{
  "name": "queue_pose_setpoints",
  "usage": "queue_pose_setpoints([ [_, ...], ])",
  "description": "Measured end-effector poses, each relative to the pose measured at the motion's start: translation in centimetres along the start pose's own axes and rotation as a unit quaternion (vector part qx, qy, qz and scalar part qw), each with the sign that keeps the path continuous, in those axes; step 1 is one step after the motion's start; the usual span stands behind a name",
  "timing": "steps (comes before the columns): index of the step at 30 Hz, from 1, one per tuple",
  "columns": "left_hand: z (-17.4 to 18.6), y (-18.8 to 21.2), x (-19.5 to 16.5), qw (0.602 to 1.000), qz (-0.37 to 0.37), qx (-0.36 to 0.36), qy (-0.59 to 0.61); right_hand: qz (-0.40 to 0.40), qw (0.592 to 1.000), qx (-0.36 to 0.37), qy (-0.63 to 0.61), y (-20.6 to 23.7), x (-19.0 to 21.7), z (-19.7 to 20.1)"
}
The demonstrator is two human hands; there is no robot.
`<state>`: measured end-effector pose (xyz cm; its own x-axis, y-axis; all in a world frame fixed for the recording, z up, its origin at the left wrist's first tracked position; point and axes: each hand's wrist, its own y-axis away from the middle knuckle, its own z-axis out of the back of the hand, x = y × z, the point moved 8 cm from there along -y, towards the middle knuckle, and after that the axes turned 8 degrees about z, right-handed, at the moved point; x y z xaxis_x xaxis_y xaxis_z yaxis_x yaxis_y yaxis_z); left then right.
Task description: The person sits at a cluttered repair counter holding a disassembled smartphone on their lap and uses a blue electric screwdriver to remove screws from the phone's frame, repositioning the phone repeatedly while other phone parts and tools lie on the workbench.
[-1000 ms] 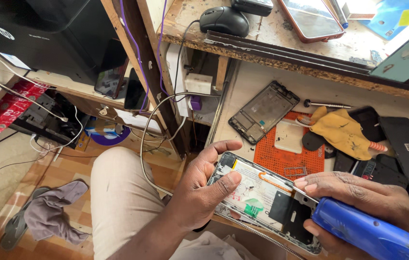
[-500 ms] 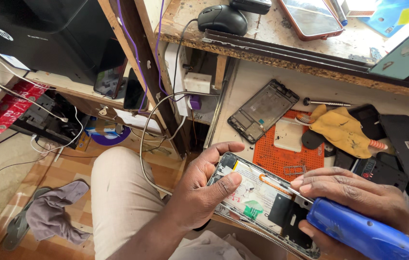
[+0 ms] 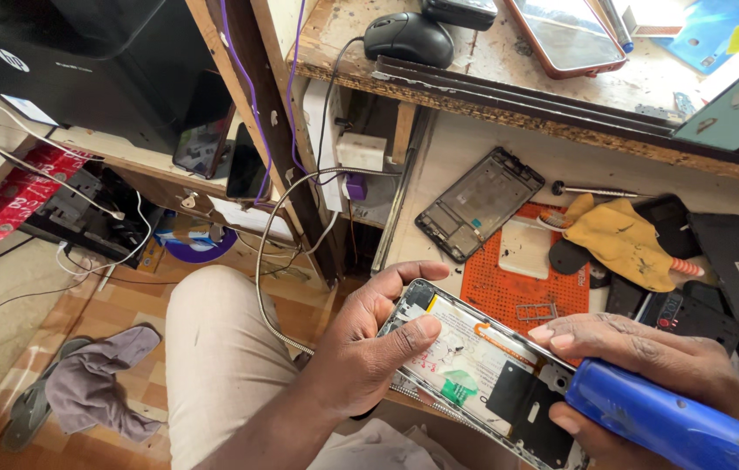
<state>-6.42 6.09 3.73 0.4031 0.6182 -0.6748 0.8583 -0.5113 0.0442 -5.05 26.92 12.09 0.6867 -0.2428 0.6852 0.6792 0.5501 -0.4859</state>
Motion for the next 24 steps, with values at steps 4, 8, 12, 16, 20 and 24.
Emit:
queue_pose_setpoints([
  [4, -0.01, -0.15, 0.00, 1.000, 0.005, 0.003, 0.016, 0.002, 1.000, 0.023, 0.008, -0.04, -0.25, 0.13],
  [8, 0.01, -0.12, -0.01, 1.000, 0.004, -0.001, 0.014, 0.002, 0.998, 0.058, 0.014, -0.12, -0.43, 0.05],
  [12, -0.03, -0.13, -0.04, 1.000, 0.000, 0.002, 0.016, 0.014, 0.998, 0.052, 0.025, -0.13, -0.14, 0.12],
  [16, 0.00, -0.06, -0.01, 1.000, 0.001, 0.000, 0.015, 0.010, 0.999, 0.031, 0.034, -0.09, 0.10, 0.16],
  [20, -0.07, -0.06, -0.14, 1.000, -0.003, 0.003, 0.015, 0.015, 0.999, 0.022, 0.037, -0.18, 0.42, 0.29],
  [24, -0.03, -0.05, -0.19, 1.000, -0.005, 0.006, 0.020, 0.005, 1.000, 0.016, 0.023, -0.21, 0.25, 0.31],
])
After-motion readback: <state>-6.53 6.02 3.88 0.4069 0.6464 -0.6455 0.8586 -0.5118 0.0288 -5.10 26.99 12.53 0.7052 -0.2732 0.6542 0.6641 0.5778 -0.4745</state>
